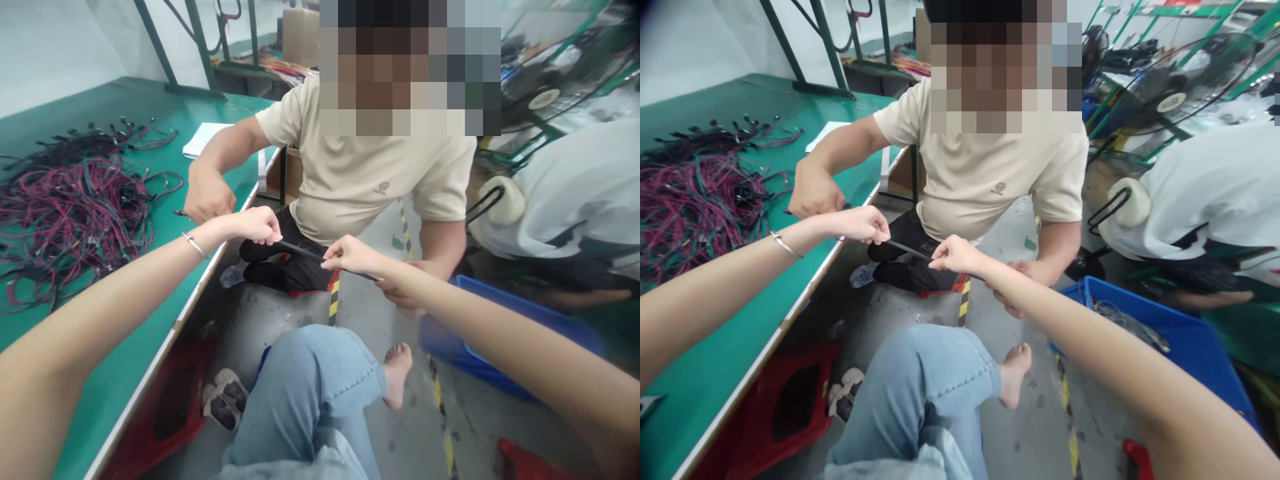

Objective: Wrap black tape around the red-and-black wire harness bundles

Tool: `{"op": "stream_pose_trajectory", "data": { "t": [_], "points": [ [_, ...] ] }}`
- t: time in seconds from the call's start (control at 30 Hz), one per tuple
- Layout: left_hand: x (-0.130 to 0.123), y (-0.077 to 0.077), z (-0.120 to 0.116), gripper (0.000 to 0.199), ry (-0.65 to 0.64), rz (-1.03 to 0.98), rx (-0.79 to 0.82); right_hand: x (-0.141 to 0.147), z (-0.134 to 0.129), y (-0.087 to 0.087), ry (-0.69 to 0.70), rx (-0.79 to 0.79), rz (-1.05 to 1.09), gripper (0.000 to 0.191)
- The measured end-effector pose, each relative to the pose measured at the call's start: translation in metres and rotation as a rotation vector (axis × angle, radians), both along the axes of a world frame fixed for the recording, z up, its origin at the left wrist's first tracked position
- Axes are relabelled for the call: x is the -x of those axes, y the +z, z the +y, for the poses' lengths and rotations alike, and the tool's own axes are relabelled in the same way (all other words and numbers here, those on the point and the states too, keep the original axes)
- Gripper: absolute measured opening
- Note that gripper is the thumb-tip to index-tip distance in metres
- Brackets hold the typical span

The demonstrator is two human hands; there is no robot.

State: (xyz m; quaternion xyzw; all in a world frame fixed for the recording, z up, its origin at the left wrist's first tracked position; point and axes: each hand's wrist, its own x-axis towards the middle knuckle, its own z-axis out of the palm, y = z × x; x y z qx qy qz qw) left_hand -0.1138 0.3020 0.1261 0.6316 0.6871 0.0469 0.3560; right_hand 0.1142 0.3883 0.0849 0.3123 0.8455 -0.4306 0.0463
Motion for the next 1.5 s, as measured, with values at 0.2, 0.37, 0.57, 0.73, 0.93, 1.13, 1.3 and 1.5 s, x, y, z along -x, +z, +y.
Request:
{"op": "stream_pose_trajectory", "data": {
  "t": [0.2, 0.37, 0.57, 0.73, 0.93, 1.13, 1.3, 1.5],
  "points": [
    [-0.003, 0.002, 0.005, 0.011, -0.034, -0.04, 0.084, -0.003, 0.007, 0.004, 0.122, 0.177, -0.003, 0.022],
    [-0.004, 0.003, 0.002, 0.01, -0.066, -0.057, 0.061, -0.006, 0.009, 0.002, 0.167, 0.248, 0.043, 0.022],
    [-0.009, 0.008, -0.004, 0.008, -0.018, -0.086, 0.043, 0.014, -0.004, 0.007, 0.026, 0.474, 0.028, 0.025],
    [-0.011, -0.002, -0.005, 0.011, 0.052, -0.113, -0.031, 0.035, -0.004, 0.005, -0.152, 0.667, -0.085, 0.011],
    [-0.007, -0.013, -0.006, 0.017, 0.184, -0.115, -0.097, 0.041, 0.008, -0.001, -0.131, 0.796, -0.212, 0.014],
    [-0.019, -0.011, -0.005, 0.031, -0.094, -0.078, -0.091, 0.028, 0.0, 0.0, -0.098, 0.717, -0.123, 0.021],
    [-0.044, -0.024, 0.012, 0.034, -0.179, -0.091, -0.049, 0.021, -0.002, -0.004, 0.001, 0.59, -0.044, 0.021],
    [-0.042, -0.026, 0.022, 0.018, 0.081, -0.215, 0.182, 0.003, 0.017, -0.01, -0.005, 0.592, -0.153, 0.015]
  ]
}}
